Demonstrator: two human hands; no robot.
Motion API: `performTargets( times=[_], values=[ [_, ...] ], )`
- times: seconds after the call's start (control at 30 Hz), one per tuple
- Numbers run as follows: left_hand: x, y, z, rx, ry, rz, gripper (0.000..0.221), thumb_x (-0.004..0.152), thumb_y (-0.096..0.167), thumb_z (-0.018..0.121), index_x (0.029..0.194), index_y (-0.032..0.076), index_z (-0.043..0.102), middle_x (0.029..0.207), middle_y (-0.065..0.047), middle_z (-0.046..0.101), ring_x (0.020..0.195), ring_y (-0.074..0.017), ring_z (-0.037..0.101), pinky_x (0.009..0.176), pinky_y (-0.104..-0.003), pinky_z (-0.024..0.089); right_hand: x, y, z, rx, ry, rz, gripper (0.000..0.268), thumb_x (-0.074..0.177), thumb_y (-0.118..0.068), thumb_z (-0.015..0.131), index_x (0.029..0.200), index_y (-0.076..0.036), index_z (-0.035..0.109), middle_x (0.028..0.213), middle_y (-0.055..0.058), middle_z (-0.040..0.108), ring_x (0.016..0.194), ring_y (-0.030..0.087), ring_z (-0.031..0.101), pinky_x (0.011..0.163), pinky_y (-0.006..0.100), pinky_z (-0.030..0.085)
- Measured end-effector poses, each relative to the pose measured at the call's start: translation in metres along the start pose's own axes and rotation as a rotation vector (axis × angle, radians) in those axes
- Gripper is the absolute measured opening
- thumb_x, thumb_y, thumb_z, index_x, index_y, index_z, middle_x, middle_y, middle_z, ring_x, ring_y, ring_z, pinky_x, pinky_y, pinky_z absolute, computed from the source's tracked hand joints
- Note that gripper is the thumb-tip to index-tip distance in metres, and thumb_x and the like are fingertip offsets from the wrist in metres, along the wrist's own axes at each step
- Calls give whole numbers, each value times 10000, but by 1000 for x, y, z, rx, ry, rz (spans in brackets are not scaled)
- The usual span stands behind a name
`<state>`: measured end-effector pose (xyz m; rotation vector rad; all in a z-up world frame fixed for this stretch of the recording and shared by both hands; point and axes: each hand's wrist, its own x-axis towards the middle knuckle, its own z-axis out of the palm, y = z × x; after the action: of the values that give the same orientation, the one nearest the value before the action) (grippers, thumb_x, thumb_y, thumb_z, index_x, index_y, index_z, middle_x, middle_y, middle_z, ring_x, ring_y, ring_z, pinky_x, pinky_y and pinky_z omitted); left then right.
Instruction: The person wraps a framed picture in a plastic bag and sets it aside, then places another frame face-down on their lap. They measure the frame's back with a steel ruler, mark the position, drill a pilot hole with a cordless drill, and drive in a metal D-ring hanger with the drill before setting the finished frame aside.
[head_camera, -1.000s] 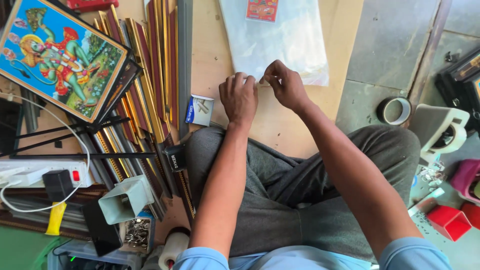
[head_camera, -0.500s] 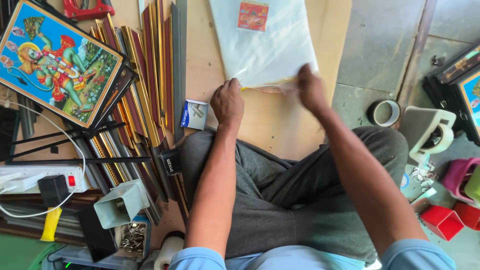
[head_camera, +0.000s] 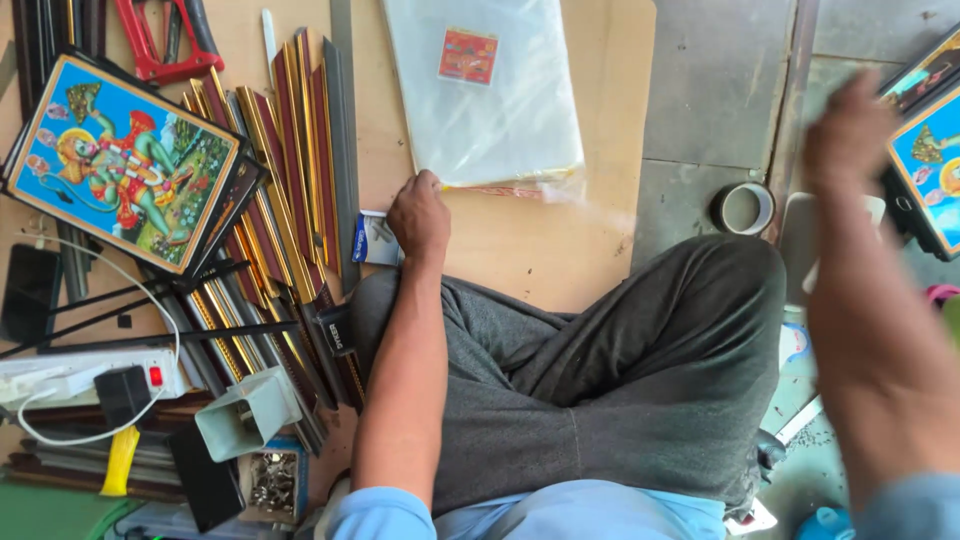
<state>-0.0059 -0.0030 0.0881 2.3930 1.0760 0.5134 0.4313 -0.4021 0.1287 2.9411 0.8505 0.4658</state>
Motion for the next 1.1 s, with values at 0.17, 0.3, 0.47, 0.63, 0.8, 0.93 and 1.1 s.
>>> performTargets(
  times=[0.17,0.3,0.47,0.63,0.8,0.93,1.1],
  values=[
    [2,22,-5,5,104,125,87,867,67,696,942,111,705,983,-53,738,1003,-266,666,918,-431,486,-24,-34,-107,-67,335,-319,167,946,-180,759,1058,-88,675,983,157,690,955,339,698,866,422,572],
    [-9,46,-1,14,95,355,263,785,115,748,1047,103,730,1145,-78,692,1140,-263,605,1087,-511,354,-69,-110,-41,340,-133,-239,295,829,-116,681,1107,-167,767,1113,90,751,958,322,703,789,431,555],
    [1,58,1,81,41,493,405,720,262,837,1071,95,724,1237,-130,631,1213,-304,551,1132,-593,265,-112,-297,-88,420,-294,-268,557,810,-662,745,989,-135,757,945,132,737,851,345,716,679,473,554],
    [6,63,20,173,52,616,375,759,286,837,1083,138,720,1266,-91,632,1213,-270,565,1151,-566,302,-116,-349,-84,312,-264,-40,645,736,-678,728,912,-59,676,903,137,709,822,342,707,616,505,532],
    [17,52,31,97,66,616,202,835,229,789,1001,144,709,1144,-46,656,1110,-231,604,1101,-519,366,-117,-330,-23,361,-273,-155,377,912,-481,654,980,-111,682,961,100,710,888,328,707,684,495,536],
    [26,59,30,-10,48,570,71,871,187,737,896,144,687,963,-13,673,979,-232,624,989,-460,423,-102,-300,-11,555,-416,-136,226,924,-350,665,989,-139,712,956,122,717,846,367,677,692,493,513],
    [22,61,21,-139,45,461,58,883,147,707,857,125,660,876,-29,678,900,-262,655,870,-421,478,-81,-291,-84,483,-329,-209,199,971,-305,653,911,-128,719,861,113,712,810,370,671,664,502,496]
  ],
)
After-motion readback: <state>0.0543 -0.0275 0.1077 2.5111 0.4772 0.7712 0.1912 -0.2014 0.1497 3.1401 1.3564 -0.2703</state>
